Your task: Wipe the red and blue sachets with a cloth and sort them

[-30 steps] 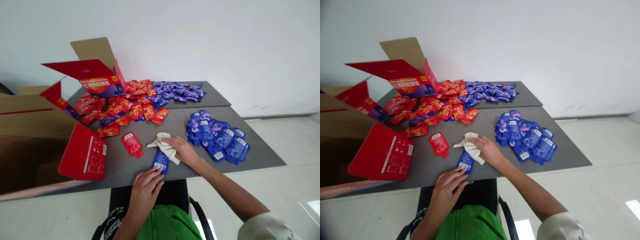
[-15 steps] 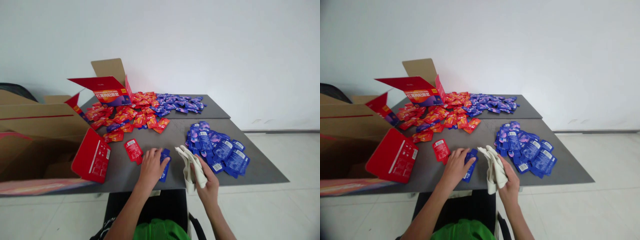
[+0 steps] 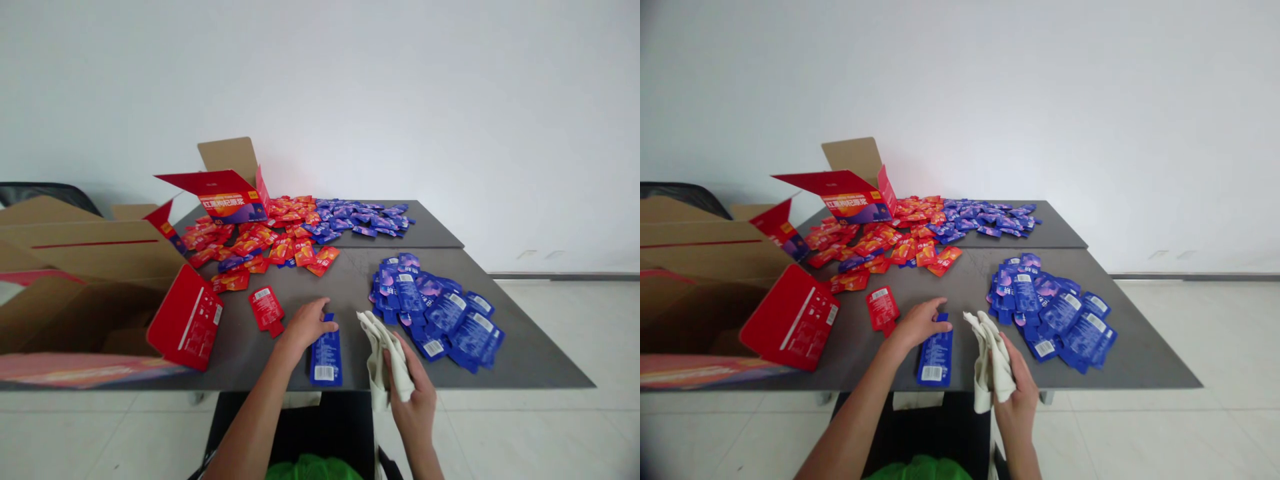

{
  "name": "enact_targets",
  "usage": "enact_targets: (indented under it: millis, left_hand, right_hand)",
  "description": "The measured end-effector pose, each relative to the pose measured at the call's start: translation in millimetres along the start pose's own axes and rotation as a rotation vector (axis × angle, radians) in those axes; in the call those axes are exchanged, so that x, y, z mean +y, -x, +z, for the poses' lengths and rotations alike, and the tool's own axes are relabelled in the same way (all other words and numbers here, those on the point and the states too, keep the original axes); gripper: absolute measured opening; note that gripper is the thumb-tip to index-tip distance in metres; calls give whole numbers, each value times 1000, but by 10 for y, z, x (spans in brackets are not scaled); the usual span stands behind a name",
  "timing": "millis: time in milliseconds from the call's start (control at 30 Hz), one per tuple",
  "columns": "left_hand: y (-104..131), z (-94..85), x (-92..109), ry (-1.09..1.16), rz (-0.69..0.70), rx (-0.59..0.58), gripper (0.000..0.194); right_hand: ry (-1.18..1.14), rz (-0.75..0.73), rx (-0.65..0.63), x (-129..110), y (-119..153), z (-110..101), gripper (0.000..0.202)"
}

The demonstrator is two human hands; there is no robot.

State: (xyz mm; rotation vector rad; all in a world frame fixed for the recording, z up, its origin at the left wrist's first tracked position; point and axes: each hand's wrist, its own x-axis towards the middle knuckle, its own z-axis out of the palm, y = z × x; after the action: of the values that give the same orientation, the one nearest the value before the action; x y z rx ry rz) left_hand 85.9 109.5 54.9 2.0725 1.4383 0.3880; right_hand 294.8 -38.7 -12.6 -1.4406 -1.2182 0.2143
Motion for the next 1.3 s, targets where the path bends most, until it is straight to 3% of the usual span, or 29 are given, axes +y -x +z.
enact_targets:
  millis: [100,133,267,400,533,600,700,800,900,1067,1133,1200,1300]
  left_hand:
    - [-23,-78,12,75,65,8,16]
    - [-7,-115,41,97,88,30,12]
    - [194,-295,238,202,214,188,20]
    - [528,-354,332,180,510,283,14]
    - [823,-131,144,-22,546,108,6]
    - [943,33,14,-61,506,49,13]
    - [1098,244,-114,-110,422,161,32]
    - [1214,381,-154,-168,412,267,42]
    - [1277,470,-177,-221,445,297,40]
    - [1285,549,-236,-234,447,312,28]
    - [1269,558,-252,-231,426,304,23]
    - [1252,561,-265,-212,428,304,26]
    - [1229,565,-286,-175,453,332,29]
  right_hand:
    - [-5,-6,13,-8,1,-5,46]
    - [-11,3,19,-11,3,-6,46]
    - [-25,51,54,-32,3,-8,46]
    - [-25,59,69,-76,-19,-11,45]
    - [-21,60,63,-98,-16,-16,44]
    - [-25,64,44,-88,-14,-22,44]
    - [-36,83,-7,-69,-85,-32,43]
    - [-36,41,-90,-127,-297,-17,40]
    - [-29,-135,-239,-311,-558,77,40]
    - [25,-600,-748,-585,-708,399,58]
    - [89,-683,-885,-562,-733,530,57]
    - [168,-683,-902,-471,-837,644,53]
    - [296,-662,-806,-314,-1155,778,51]
